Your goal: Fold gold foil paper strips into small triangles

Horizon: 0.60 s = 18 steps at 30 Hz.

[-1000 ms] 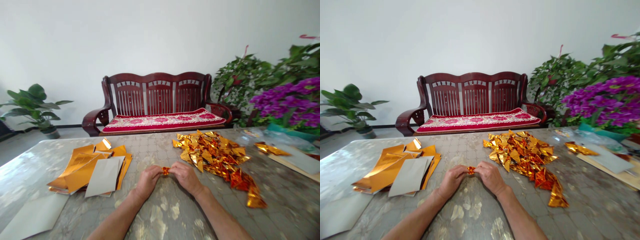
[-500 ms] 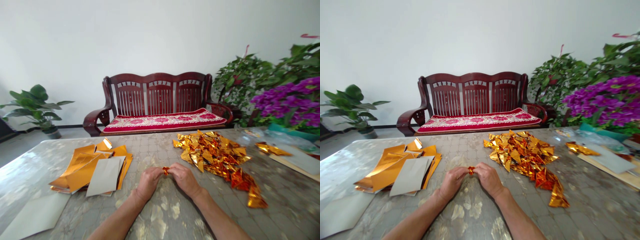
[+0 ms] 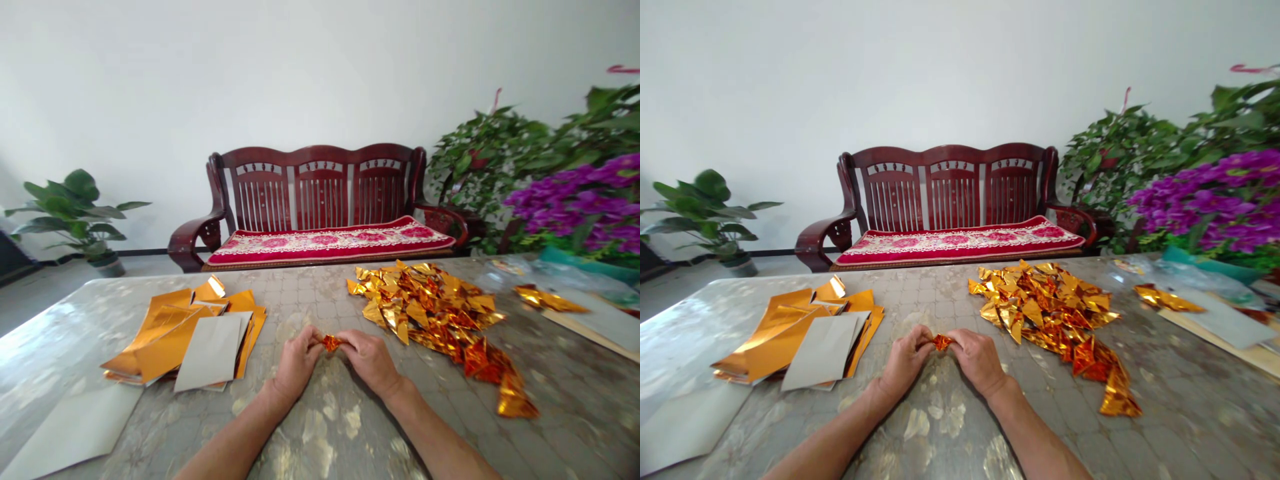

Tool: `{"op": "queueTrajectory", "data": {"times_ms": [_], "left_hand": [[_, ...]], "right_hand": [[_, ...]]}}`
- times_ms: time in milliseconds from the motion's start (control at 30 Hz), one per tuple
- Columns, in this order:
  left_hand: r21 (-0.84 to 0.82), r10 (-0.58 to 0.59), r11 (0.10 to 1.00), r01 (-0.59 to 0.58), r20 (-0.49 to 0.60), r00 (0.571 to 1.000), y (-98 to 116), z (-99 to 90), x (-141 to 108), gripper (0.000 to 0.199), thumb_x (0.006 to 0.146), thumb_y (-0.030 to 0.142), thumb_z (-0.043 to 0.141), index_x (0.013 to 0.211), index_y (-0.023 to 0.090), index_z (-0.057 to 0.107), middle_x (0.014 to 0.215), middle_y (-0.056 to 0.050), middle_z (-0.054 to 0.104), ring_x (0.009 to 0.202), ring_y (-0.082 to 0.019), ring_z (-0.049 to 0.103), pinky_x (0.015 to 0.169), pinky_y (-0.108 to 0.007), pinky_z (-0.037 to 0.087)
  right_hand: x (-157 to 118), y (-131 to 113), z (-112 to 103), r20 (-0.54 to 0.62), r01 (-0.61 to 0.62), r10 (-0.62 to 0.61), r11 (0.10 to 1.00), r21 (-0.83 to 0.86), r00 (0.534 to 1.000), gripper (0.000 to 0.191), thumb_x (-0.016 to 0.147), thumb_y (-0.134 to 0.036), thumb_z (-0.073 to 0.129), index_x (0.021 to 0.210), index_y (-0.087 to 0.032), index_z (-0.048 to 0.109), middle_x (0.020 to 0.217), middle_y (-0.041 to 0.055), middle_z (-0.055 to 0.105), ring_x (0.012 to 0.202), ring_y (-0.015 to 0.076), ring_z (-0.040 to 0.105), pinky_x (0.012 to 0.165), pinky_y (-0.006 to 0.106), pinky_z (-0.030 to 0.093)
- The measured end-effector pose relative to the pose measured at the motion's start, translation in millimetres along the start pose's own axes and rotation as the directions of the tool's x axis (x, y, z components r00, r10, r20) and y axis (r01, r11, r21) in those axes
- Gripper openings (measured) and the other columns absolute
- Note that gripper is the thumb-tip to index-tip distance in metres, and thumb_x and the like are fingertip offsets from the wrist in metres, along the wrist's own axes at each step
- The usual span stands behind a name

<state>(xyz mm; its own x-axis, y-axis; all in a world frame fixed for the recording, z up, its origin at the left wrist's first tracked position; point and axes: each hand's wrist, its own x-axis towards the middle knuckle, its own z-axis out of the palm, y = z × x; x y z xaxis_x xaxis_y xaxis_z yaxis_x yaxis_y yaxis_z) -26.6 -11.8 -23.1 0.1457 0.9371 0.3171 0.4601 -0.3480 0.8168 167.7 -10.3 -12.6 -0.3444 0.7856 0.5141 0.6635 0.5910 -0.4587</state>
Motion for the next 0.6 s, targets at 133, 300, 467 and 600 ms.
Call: {"op": "queueTrajectory", "data": {"times_ms": [133,300,467,600], "left_hand": [[0.105,-0.053,0.993,0.048,0.039,0.998,7,-4.4,2,0.006,0.087,0.023,0.060,0.089,0.021,0.065,0.076,0.002,0.072,0.072,-0.015,0.067,0.064,-0.021,0.044],[0.395,-0.059,0.919,0.005,0.125,0.990,15,-10.1,2,0.022,0.094,0.031,0.054,0.079,0.021,0.068,0.074,-0.002,0.071,0.070,-0.017,0.066,0.061,-0.024,0.038],[0.458,-0.027,0.888,-0.048,0.155,0.988,12,-9.3,2,0.022,0.096,0.022,0.048,0.086,0.021,0.067,0.082,-0.004,0.071,0.076,-0.018,0.066,0.065,-0.024,0.040],[0.439,0.006,0.894,-0.089,0.187,0.982,7,-9.3,3,0.022,0.097,0.021,0.046,0.088,0.021,0.066,0.084,-0.004,0.071,0.079,-0.017,0.066,0.067,-0.024,0.041]], "right_hand": [[1,1,1,0.013,-0.052,0.053,0.997,-0.063,0.998,0.020,0.091,-0.016,0.057,0.106,-0.023,0.069,0.097,0.0024,0.077,0.087,0.0183,0.072,0.076,0.026,0.052],[2,1,-2,0.064,-0.045,0.057,0.985,-0.167,0.996,0.014,0.095,-0.023,0.056,0.098,-0.023,0.070,0.090,0.0028,0.076,0.083,0.0189,0.072,0.071,0.026,0.050],[4,-1,-5,0.100,-0.092,0.122,0.961,-0.262,0.988,0.017,0.096,-0.027,0.055,0.090,-0.024,0.070,0.082,0.0030,0.076,0.076,0.0197,0.072,0.064,0.026,0.048],[5,-1,-7,0.140,-0.042,0.071,0.979,-0.198,0.988,0.022,0.096,-0.019,0.050,0.097,-0.024,0.071,0.088,0.0046,0.077,0.083,0.0194,0.072,0.069,0.026,0.049]]}}
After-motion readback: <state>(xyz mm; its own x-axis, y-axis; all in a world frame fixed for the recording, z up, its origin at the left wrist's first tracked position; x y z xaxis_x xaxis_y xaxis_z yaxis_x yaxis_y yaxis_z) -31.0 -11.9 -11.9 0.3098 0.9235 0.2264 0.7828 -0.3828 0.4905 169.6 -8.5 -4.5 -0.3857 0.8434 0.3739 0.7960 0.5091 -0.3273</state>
